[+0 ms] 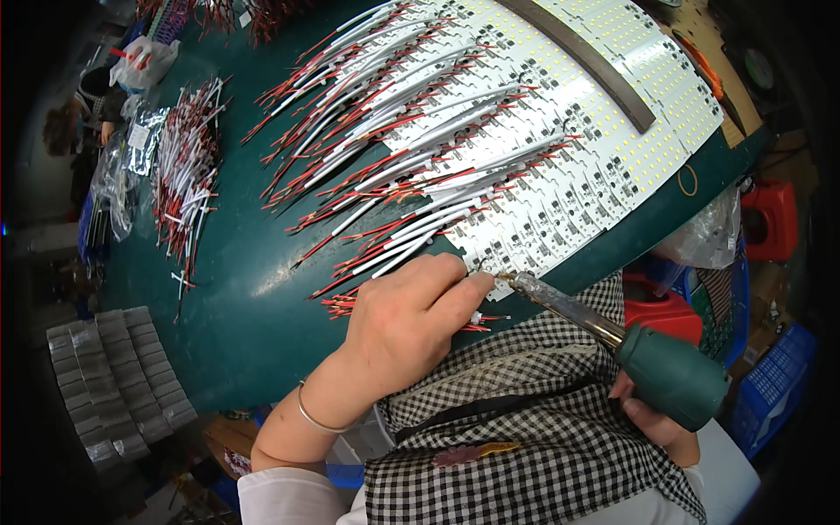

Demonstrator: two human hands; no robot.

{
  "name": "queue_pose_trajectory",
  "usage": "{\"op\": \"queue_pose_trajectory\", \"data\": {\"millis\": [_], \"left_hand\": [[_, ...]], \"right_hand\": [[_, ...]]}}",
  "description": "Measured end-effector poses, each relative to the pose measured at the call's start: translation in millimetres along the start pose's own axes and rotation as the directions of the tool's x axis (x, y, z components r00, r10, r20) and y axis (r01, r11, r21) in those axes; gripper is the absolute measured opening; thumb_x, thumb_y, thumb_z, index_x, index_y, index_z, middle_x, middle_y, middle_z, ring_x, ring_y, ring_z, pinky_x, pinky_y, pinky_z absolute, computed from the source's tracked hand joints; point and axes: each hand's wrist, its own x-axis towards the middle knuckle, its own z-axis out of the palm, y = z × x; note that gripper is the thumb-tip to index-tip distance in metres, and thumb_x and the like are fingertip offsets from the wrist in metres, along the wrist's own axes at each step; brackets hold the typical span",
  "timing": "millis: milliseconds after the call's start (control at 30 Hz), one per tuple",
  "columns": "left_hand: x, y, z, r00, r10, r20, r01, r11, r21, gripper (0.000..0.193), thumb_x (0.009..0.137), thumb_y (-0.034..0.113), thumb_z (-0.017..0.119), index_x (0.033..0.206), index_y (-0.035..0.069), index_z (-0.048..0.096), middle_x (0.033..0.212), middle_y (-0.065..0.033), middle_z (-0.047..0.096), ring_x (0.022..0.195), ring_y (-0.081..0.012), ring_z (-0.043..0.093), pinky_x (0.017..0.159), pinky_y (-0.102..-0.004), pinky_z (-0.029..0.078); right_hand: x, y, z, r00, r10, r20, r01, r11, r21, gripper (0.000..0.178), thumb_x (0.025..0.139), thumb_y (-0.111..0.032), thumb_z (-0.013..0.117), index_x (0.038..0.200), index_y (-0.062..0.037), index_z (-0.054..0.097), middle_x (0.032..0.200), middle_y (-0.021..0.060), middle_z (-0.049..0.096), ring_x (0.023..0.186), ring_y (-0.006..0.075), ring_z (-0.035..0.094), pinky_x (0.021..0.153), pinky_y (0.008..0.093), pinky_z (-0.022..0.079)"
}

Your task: The person attaches wires onto LED strips on a circuit board using a soldering iron, soldering each wire lead to the contact points, and then lifts the board.

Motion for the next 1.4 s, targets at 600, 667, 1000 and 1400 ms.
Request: {"op": "queue_pose_trajectory", "data": {"millis": [600,667,1000,1400], "left_hand": [[-2.5,3.2,3.9,0.997,0.076,-0.027,-0.072,0.989,0.128,0.029,0.072,0.004,0.065,0.101,0.003,0.065,0.081,-0.0070,0.054,0.061,-0.0182,0.057,0.046,-0.0300,0.045],[-3.0,5.5,0.7,0.998,0.055,-0.017,-0.053,0.991,0.126,0.030,0.071,0.002,0.065,0.101,0.002,0.065,0.080,-0.0075,0.054,0.063,-0.0193,0.057,0.047,-0.0308,0.046],[-6.1,5.6,-13.7,0.944,-0.170,-0.282,0.127,0.978,-0.164,0.022,0.071,-0.010,0.064,0.090,-0.001,0.060,0.091,-0.0154,0.064,0.080,-0.0291,0.062,0.069,-0.0335,0.050],[21.4,6.3,-2.8,0.988,-0.149,-0.050,0.135,0.968,-0.211,0.039,0.077,-0.006,0.066,0.115,0.003,0.067,0.078,-0.0096,0.057,0.070,-0.0192,0.056,0.063,-0.0279,0.047]], "right_hand": [[-7.8,-12.0,8.5,0.938,-0.160,-0.308,0.206,0.971,0.122,0.070,0.071,-0.025,0.077,0.125,0.0114,0.051,0.077,0.0126,0.062,0.057,0.0161,0.057,0.045,0.0245,0.042],[-12.3,-4.1,-1.8,0.837,-0.386,-0.389,0.358,0.922,-0.143,0.070,0.076,-0.034,0.072,0.125,0.0122,0.050,0.076,0.0139,0.062,0.052,0.0144,0.054,0.042,0.0242,0.038],[-25.7,26.2,-60.9,0.767,-0.619,-0.169,0.351,0.625,-0.698,0.068,0.083,-0.035,0.065,0.127,0.0137,0.047,0.088,0.0210,0.065,0.048,0.0136,0.053,0.041,0.0228,0.038],[4.8,-0.8,-15.5,0.885,-0.426,-0.189,0.453,0.882,0.133,0.066,0.073,-0.005,0.074,0.128,0.0148,0.043,0.117,0.0280,0.059,0.059,0.0223,0.063,0.043,0.0266,0.051]]}}
